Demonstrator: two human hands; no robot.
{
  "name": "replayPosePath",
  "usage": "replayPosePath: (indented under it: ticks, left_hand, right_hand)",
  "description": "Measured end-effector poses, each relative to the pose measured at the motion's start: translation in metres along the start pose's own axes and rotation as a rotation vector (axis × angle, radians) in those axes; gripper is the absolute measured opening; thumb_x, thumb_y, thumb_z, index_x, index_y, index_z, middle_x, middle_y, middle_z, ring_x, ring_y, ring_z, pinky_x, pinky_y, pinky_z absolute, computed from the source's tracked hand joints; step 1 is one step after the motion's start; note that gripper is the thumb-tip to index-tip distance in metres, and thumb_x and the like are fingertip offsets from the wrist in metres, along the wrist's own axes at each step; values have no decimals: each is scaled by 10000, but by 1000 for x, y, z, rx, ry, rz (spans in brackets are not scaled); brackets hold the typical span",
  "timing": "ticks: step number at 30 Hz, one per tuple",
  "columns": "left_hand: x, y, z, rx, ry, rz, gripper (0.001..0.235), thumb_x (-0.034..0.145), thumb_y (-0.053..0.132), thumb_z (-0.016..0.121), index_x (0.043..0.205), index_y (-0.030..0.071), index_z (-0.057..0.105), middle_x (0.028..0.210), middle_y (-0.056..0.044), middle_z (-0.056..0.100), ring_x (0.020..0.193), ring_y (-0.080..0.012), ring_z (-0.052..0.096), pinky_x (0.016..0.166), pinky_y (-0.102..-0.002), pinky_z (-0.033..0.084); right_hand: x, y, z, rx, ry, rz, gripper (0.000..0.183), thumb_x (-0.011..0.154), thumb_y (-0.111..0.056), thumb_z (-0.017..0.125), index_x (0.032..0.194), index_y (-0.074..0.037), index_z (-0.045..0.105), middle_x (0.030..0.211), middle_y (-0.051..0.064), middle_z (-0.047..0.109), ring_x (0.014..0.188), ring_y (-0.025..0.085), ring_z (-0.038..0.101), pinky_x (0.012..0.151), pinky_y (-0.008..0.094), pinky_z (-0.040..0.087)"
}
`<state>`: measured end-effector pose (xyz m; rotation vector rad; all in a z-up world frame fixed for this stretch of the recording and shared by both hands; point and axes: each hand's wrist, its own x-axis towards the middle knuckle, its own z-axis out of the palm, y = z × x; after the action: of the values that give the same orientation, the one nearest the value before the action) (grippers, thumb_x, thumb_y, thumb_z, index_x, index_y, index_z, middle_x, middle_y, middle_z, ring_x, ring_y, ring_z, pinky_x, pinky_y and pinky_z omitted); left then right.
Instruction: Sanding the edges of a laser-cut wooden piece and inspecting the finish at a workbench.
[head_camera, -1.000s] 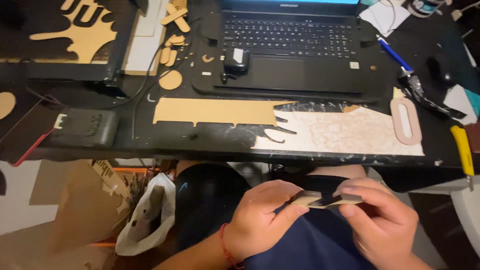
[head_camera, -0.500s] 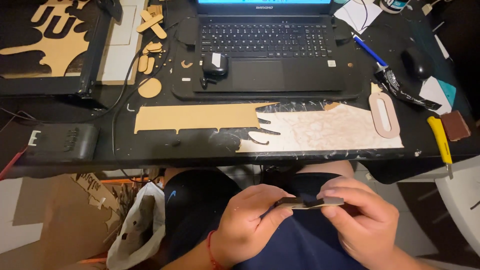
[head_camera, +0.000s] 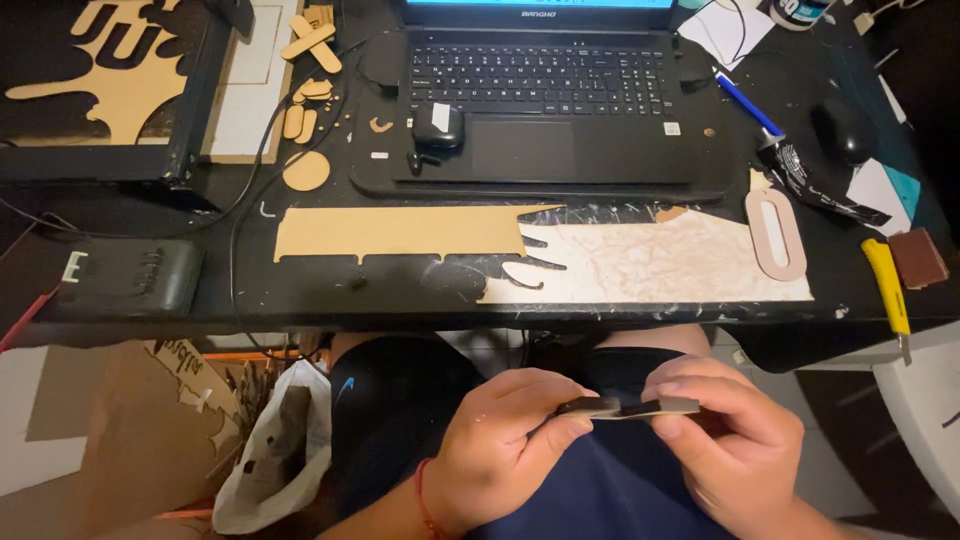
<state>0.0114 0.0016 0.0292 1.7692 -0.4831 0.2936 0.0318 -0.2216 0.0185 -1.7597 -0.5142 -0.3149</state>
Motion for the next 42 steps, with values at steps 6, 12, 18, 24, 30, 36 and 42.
replayPosePath:
  ticks: [6, 12, 18, 24, 30, 36, 42]
  left_hand:
    - [3, 0, 0, 75, 47, 96, 97, 939, 114, 678, 1022, 66, 663, 971, -72, 718, 871, -237, 725, 821, -339, 594]
    - [2, -1, -1, 105, 62, 90, 119, 929, 120, 697, 1043, 95, 676, 985, -69, 718, 865, -226, 719, 812, -328, 593]
    - [2, -1, -2, 85, 48, 105, 121, 935, 128, 691, 1040, 72, 667, 990, -87, 712, 875, -241, 722, 811, -334, 601]
    - [2, -1, -1, 111, 55, 120, 123, 943, 137, 689, 1050, 84, 662, 994, -79, 712, 880, -236, 719, 813, -339, 602]
    - [1, -2, 0, 93, 50, 128, 119, 944, 118, 688, 1051, 74, 659, 996, -86, 709, 883, -244, 719, 805, -341, 601]
    - [3, 0, 0, 87, 37, 110, 102, 938, 121, 688, 1022, 67, 665, 981, -84, 718, 869, -240, 717, 807, -336, 594]
    - [17, 12, -11, 52, 5, 14, 241, 895, 247, 708, 1037, 78, 609, 957, -54, 691, 835, -235, 687, 812, -323, 538]
  right_hand:
    - [14, -8, -10, -41, -75, -17, 296, 837, -278, 677, 1007, -36, 666, 950, 133, 714, 909, 239, 719, 886, 337, 607]
    - [17, -11, -6, -30, -35, -43, 184, 844, -187, 680, 974, -58, 665, 896, 134, 695, 820, 223, 707, 813, 327, 632]
    - [12, -7, -8, -35, -17, -23, 206, 831, -196, 684, 969, -43, 662, 899, 148, 690, 840, 233, 711, 832, 321, 622]
    - [9, -2, -11, -13, -14, 3, 187, 847, -197, 676, 960, -49, 658, 918, 145, 697, 857, 242, 710, 839, 320, 603]
    - [9, -4, -10, -11, -10, 3, 173, 845, -183, 677, 955, -51, 657, 916, 143, 690, 843, 245, 706, 820, 322, 606]
    - [7, -4, -11, -26, 3, 2, 190, 840, -199, 677, 951, -47, 654, 911, 146, 692, 846, 248, 710, 831, 331, 613]
    - [18, -3, -7, -10, 45, 191, 153, 835, -93, 692, 941, 14, 668, 930, 176, 688, 844, 232, 664, 785, 301, 539]
